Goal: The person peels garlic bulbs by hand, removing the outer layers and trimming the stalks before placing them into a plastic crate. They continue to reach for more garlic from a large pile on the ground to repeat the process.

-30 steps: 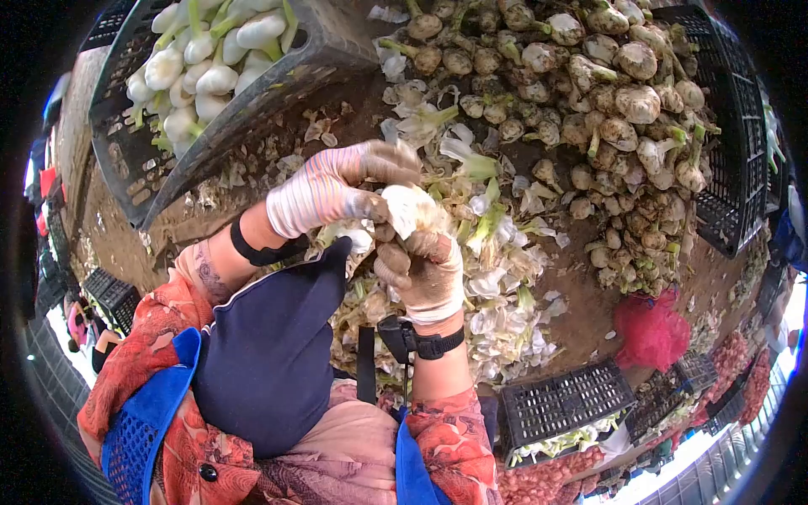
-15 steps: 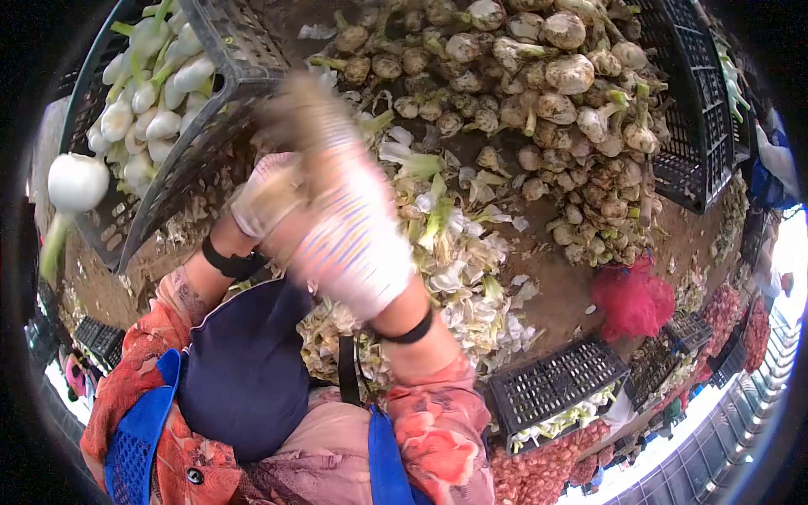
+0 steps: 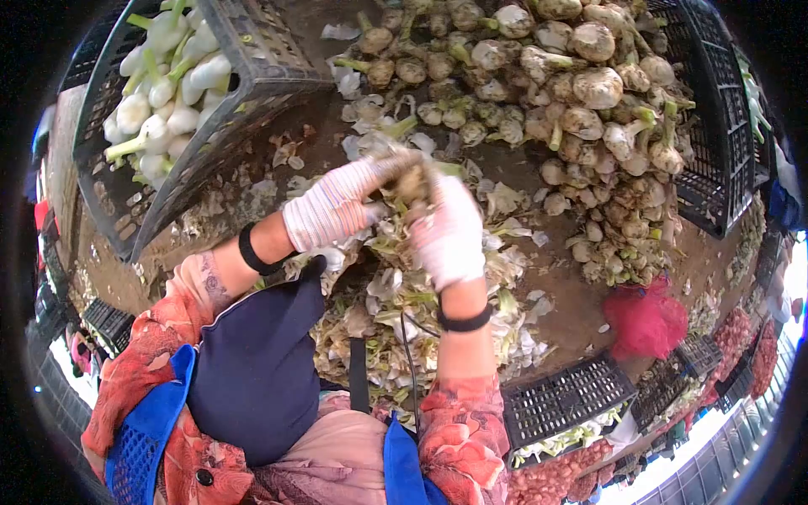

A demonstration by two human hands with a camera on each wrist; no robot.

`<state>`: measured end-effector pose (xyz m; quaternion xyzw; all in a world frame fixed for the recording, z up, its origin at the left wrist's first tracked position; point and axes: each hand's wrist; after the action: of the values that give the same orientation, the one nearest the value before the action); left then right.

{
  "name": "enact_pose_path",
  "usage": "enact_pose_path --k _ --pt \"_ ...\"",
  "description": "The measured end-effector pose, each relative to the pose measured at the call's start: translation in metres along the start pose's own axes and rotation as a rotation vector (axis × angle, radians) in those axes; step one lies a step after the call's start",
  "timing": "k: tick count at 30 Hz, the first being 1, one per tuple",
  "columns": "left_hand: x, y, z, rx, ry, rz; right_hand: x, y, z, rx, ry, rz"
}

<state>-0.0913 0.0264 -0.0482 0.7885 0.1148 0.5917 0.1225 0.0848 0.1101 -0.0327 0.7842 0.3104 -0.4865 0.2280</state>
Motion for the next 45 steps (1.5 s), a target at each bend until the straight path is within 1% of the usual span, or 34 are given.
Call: enact_pose_path --k 1,3,5,6,7,9,11,12,13,15,16,18,22,24,25,26,27,28,29,31,32,34,35,37,38,39,41,42,43,45 --pt "-0.001 0.003 -0.002 -0.116 0.079 -0.024 -0.005 0.007 0.005 -0.035 0.265 -0.124" --pt "0.012 0.013 -0.004 -0.098 0.128 -0.027 -0.026 0.012 0.004 0.023 0.287 -0.205" --pt "0.025 0.022 -0.009 -0.076 0.747 -0.287 -0.052 0.012 -0.003 0.176 -0.222 0.163" --pt "0.038 0.025 -0.016 -0.102 0.944 -0.372 -0.052 0.015 -0.001 0.409 -0.604 0.221" --pt "0.039 0.028 -0.018 -0.066 0.995 -0.347 -0.051 0.020 0.001 0.407 -0.606 0.216" --pt "0.044 0.033 -0.021 -0.037 0.982 -0.349 -0.050 0.030 0.002 0.387 -0.827 0.306" --pt "0.044 0.038 -0.018 -0.037 0.927 -0.347 -0.056 0.034 0.012 0.266 -0.923 0.266" --pt "0.044 0.039 -0.016 -0.034 0.873 -0.340 -0.068 0.025 0.019 0.332 -0.972 0.223" --pt "0.045 0.040 -0.013 -0.013 0.718 -0.164 -0.079 0.020 0.020 0.317 -1.000 0.262" --pt "0.050 0.039 -0.018 0.029 0.434 0.022 -0.075 0.022 0.027 0.321 -0.972 0.250" --pt "0.052 0.041 -0.020 0.030 0.432 0.021 -0.074 0.024 0.030 0.321 -0.974 0.250" --pt "0.054 0.044 -0.024 0.062 0.102 0.068 -0.072 0.028 0.032 0.334 -0.970 0.283" --pt "0.048 0.049 -0.023 0.066 0.079 0.075 -0.071 0.033 0.029 0.294 -1.021 0.317" --pt "0.055 0.051 -0.024 -0.126 0.634 -0.221 -0.068 0.035 0.026 0.260 -1.068 0.328" --pt "0.055 0.052 -0.024 -0.127 0.633 -0.222 -0.067 0.036 0.024 0.224 -1.116 0.337" --pt "0.054 0.053 -0.025 -0.136 0.721 -0.234 -0.065 0.036 0.023 0.225 -1.117 0.338" --pt "0.054 0.054 -0.025 -0.144 0.810 -0.247 -0.062 0.037 0.023 0.218 -1.102 0.362" --pt "0.056 0.054 -0.025 -0.162 0.840 -0.288 -0.061 0.036 0.022 0.211 -1.086 0.385" --pt "0.053 0.055 -0.023 -0.161 0.839 -0.289 -0.060 0.035 0.022 0.210 -1.088 0.385" --pt "0.045 0.056 -0.016 -0.096 0.856 -0.302 -0.060 0.034 0.024 0.234 -0.939 0.274" --pt "0.047 0.057 -0.019 -0.097 0.856 -0.303 -0.059 0.033 0.026 0.235 -0.940 0.275" --pt "0.052 0.058 -0.028 -0.223 1.011 -0.536 -0.058 0.031 0.031 0.355 -0.951 0.286" --pt "0.051 0.056 -0.028 -0.223 1.011 -0.535 -0.057 0.030 0.030 0.355 -0.952 0.285" --pt "0.046 0.052 -0.027 -0.068 0.780 -0.456 -0.056 0.028 0.028 0.356 -0.732 0.202" --pt "0.050 0.049 -0.030 0.000 0.889 -0.467 -0.055 0.029 0.027 0.354 -0.733 0.203" --pt "0.048 0.048 -0.027 0.001 0.888 -0.466 -0.054 0.029 0.027 0.329 -0.541 0.114" --pt "0.046 0.044 -0.021 0.024 0.755 -0.386 -0.051 0.028 0.026 0.274 -0.159 -0.065" --pt "0.056 0.047 -0.024 -0.065 0.847 -0.366 -0.053 0.024 0.025 0.286 0.003 -0.241" --pt "0.059 0.047 -0.028 -0.054 0.613 -0.439 -0.054 0.024 0.024 0.281 -0.003 -0.240" --pt "0.048 0.044 -0.034 -0.175 0.689 -0.475 -0.056 0.024 0.023 0.270 0.020 -0.314"
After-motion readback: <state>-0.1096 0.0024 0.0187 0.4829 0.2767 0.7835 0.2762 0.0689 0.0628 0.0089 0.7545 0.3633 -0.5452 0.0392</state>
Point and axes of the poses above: each hand's wrist, its own y-axis away from the middle knuckle, its own z-axis out of the palm, x = y × z, and after that the axes turned 13 degrees about -z, right-handed
